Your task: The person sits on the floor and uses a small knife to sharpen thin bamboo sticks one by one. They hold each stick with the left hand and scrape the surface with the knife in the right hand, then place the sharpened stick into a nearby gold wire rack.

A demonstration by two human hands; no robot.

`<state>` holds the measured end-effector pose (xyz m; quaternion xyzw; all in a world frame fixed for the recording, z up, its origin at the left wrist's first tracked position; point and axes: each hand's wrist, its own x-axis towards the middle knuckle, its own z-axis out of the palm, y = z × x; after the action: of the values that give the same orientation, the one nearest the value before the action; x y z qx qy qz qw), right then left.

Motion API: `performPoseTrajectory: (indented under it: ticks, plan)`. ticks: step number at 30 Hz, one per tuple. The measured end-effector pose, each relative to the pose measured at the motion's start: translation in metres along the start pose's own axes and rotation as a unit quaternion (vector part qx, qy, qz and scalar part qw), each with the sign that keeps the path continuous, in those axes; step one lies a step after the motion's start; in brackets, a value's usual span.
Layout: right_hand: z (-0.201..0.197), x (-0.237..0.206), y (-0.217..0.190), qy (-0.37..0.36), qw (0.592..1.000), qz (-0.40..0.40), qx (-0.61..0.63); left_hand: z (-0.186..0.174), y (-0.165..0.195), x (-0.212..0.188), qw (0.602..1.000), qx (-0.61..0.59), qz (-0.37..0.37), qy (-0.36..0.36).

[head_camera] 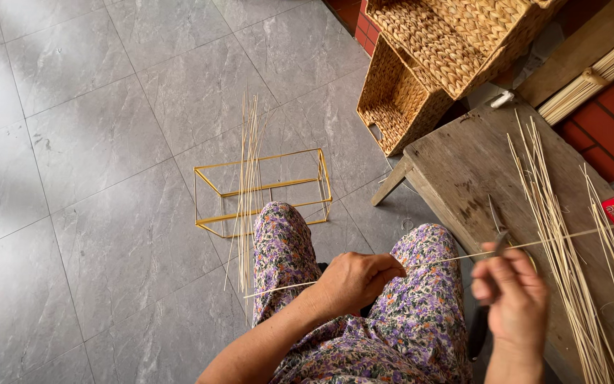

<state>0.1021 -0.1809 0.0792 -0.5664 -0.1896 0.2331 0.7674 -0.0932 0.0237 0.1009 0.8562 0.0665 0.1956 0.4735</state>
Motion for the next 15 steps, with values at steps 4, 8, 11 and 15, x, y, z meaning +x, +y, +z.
performPoseTrajectory:
  ticks: [4, 8, 11, 15]
  plan:
    - [-0.010, 0.003, -0.016, 0.078, 0.995, -0.057, 0.003, 0.000, 0.000, 0.002, 0.999, -0.011, -0.038, -0.007]
    - [0.023, -0.013, -0.003, 0.014, 0.999, 0.003, -0.041, 0.004, 0.003, 0.005, 0.998, -0.026, -0.059, -0.015]
    - [0.046, -0.021, 0.016, -0.112, 0.988, 0.061, -0.088, 0.008, 0.005, 0.006, 0.994, -0.030, -0.096, -0.037]
    - [0.040, -0.018, 0.024, -0.102, 0.990, 0.056, -0.080, 0.010, 0.006, 0.005, 0.997, -0.028, -0.063, -0.023]
